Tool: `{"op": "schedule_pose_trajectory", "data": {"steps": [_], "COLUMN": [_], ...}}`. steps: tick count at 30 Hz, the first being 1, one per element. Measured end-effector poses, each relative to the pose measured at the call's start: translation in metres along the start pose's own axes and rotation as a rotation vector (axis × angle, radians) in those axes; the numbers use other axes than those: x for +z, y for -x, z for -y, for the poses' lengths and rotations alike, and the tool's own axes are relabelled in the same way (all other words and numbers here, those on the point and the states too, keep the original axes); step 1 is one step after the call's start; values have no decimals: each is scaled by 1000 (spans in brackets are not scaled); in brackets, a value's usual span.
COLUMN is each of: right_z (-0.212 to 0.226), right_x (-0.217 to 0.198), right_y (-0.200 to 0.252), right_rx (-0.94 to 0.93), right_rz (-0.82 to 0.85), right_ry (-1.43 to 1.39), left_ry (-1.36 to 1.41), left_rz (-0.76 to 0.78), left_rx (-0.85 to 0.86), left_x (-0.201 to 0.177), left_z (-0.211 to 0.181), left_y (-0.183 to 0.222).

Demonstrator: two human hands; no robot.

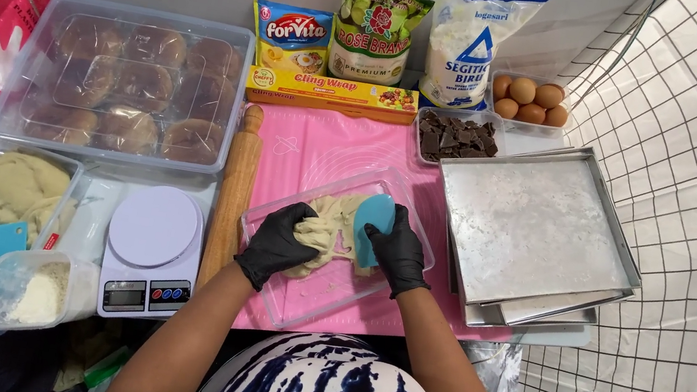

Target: Shaping and portioning bread dough on a silicone mat using hands and a plastic scraper.

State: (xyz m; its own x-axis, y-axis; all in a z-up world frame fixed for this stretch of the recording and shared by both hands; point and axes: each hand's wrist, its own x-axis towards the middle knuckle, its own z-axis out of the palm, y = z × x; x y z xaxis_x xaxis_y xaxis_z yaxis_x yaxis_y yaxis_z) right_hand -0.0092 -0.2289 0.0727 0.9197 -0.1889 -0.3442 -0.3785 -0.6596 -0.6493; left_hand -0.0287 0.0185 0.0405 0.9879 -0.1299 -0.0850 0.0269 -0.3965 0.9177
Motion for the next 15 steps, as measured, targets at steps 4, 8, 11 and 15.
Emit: {"op": "schedule_pose_trajectory", "data": {"steps": [4, 8, 11, 15], "right_z": [2, 0, -30, -36], "right_x": [-2, -3, 10, 12], "right_y": [2, 0, -27, -34], "right_rx": [23, 30, -31, -85], "right_rz": [8, 37, 72, 91], "right_ry": [-31, -161, -278, -538], "left_ry": [-4, -314, -380, -357], "left_rz": [32, -20, -83, -215], "left_rx": [53, 75, 160, 419], "left_x": [15, -32, -55, -63], "left_z": [27, -81, -105, -101], "left_y": [-7, 32, 43, 41]}}
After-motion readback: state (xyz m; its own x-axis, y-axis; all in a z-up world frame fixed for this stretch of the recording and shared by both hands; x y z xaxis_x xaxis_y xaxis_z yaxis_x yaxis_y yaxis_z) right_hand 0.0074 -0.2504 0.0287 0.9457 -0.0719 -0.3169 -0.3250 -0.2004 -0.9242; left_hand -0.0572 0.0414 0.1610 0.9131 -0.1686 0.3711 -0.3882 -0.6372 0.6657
